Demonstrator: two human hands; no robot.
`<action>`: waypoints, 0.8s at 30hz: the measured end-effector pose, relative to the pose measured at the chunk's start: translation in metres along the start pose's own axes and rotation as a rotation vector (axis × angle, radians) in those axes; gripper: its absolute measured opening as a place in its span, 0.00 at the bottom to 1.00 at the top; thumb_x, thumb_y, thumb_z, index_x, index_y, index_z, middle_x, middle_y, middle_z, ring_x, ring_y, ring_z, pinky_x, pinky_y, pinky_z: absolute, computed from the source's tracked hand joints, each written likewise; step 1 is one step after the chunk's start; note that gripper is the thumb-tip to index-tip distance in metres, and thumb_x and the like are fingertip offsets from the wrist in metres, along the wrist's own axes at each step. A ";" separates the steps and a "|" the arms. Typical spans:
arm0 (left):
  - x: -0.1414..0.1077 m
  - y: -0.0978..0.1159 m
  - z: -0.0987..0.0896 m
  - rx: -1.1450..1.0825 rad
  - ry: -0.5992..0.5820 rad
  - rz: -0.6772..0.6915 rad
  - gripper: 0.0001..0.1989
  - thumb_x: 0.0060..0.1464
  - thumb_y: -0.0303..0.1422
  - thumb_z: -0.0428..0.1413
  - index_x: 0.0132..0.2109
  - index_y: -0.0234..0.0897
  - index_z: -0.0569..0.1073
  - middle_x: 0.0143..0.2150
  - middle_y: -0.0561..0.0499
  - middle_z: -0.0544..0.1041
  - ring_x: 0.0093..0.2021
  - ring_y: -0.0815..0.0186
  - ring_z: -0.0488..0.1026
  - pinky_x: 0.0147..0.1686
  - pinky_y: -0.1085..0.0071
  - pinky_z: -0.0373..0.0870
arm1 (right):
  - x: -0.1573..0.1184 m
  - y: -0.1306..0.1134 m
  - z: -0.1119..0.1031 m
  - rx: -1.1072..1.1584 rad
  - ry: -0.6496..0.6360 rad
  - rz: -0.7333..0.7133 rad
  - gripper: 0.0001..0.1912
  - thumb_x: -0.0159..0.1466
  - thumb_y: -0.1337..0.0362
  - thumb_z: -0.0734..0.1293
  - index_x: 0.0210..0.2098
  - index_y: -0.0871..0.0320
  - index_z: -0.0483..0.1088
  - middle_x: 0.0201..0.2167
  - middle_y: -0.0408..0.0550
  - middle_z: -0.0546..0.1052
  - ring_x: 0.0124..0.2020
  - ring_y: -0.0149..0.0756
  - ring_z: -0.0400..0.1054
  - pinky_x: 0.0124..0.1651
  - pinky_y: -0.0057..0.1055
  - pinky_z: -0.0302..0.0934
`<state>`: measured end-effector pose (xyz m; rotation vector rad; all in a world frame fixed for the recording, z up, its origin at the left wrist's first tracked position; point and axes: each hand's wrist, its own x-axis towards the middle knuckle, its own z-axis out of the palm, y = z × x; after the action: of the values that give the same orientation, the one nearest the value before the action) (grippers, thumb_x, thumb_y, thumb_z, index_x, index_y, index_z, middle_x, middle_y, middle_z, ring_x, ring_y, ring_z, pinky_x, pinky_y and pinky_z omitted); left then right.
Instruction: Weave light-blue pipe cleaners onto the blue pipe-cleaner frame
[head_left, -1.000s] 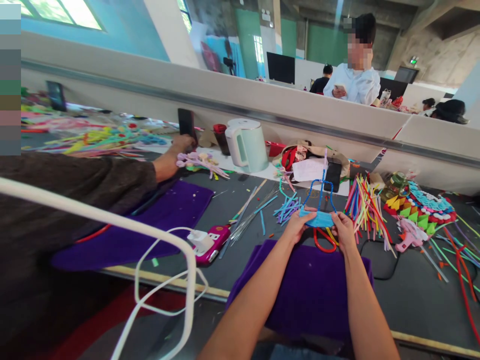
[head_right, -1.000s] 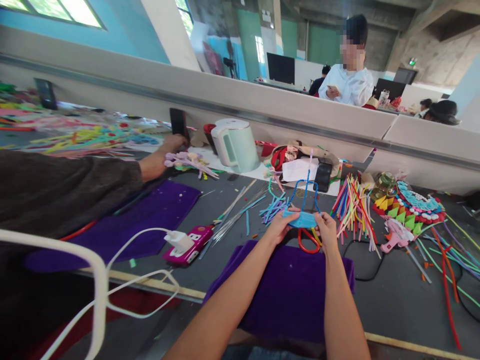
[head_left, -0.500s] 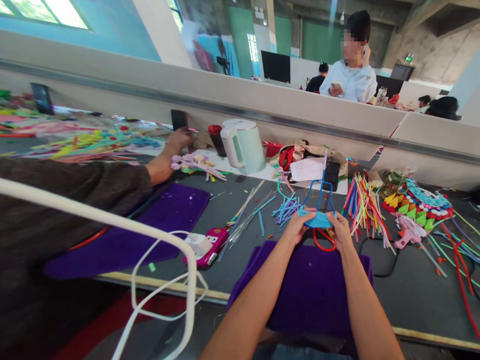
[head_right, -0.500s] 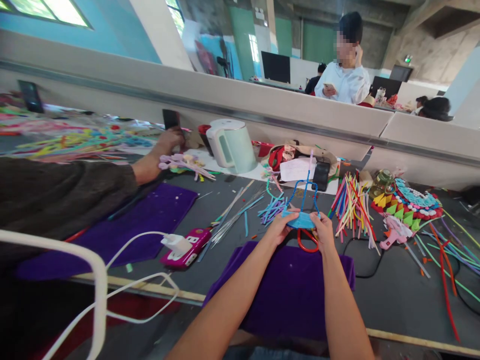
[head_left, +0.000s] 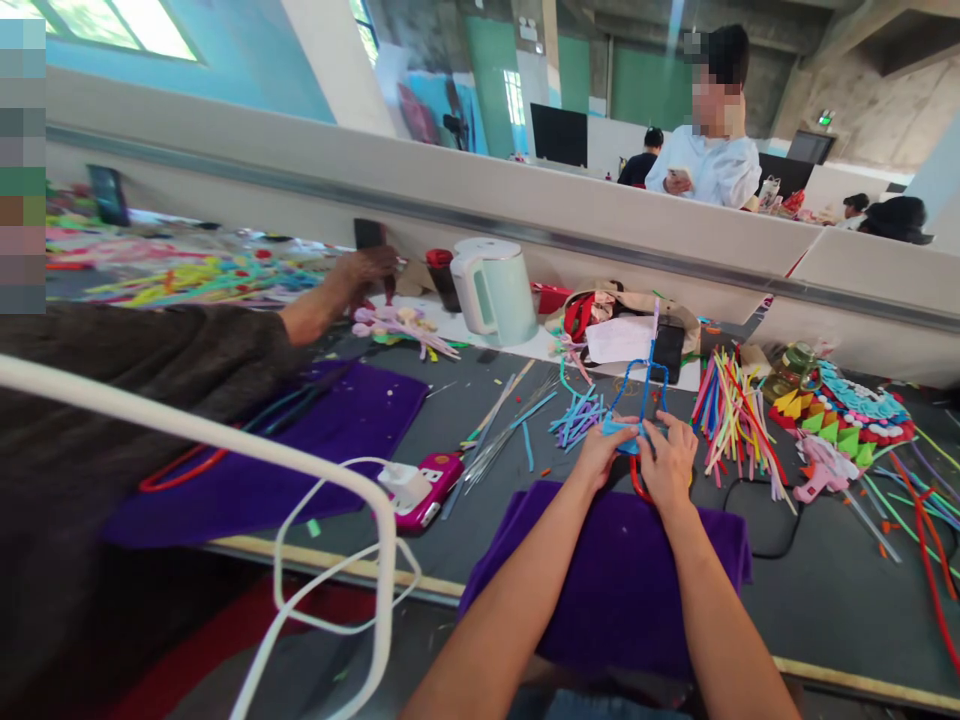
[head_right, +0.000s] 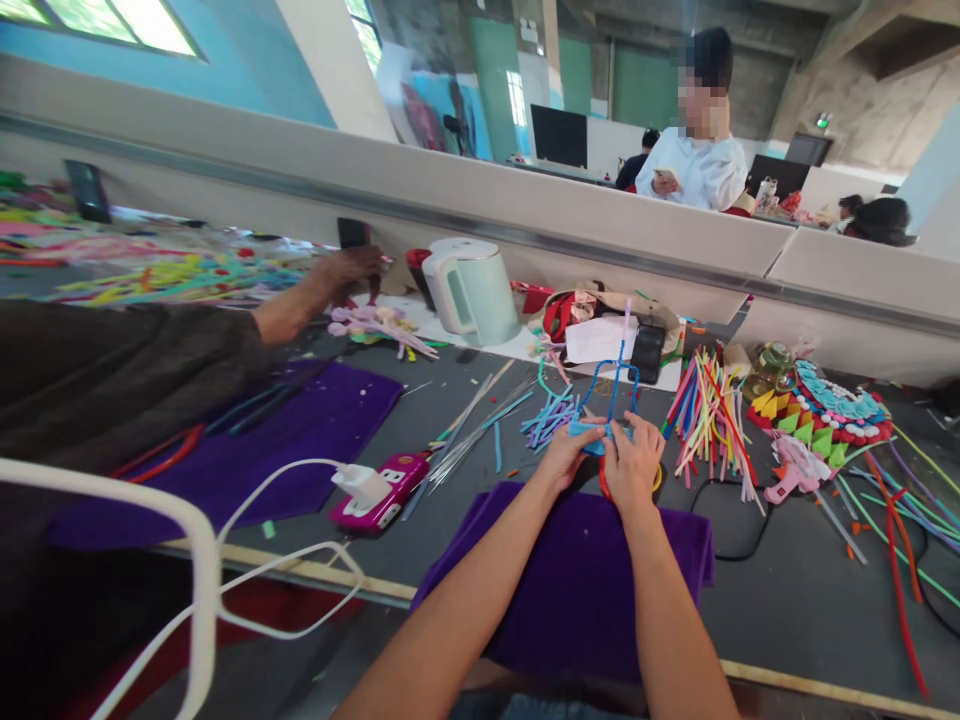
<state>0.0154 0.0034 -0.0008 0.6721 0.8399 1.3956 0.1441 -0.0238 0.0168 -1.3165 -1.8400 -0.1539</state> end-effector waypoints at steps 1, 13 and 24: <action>0.000 0.000 0.000 0.000 0.005 0.007 0.18 0.33 0.29 0.69 0.35 0.30 0.78 0.27 0.48 0.79 0.25 0.69 0.73 0.30 0.73 0.69 | 0.000 -0.001 0.001 -0.010 -0.008 -0.007 0.13 0.63 0.62 0.64 0.47 0.52 0.72 0.51 0.51 0.68 0.51 0.44 0.58 0.51 0.42 0.51; 0.003 -0.003 -0.003 -0.034 -0.007 0.038 0.20 0.32 0.31 0.69 0.37 0.31 0.78 0.28 0.48 0.79 0.26 0.68 0.73 0.31 0.72 0.69 | -0.002 -0.001 0.003 -0.005 -0.027 -0.010 0.15 0.64 0.62 0.62 0.51 0.52 0.69 0.49 0.50 0.69 0.49 0.42 0.58 0.50 0.40 0.51; 0.003 0.000 -0.003 -0.050 0.019 -0.001 0.19 0.33 0.30 0.69 0.37 0.31 0.77 0.28 0.49 0.79 0.25 0.69 0.73 0.29 0.73 0.69 | -0.003 0.001 0.007 0.036 0.010 0.019 0.14 0.65 0.62 0.61 0.49 0.52 0.71 0.48 0.51 0.69 0.49 0.42 0.59 0.49 0.39 0.53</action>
<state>0.0128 0.0061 -0.0032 0.6204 0.8176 1.4193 0.1416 -0.0217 0.0099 -1.3060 -1.8134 -0.1164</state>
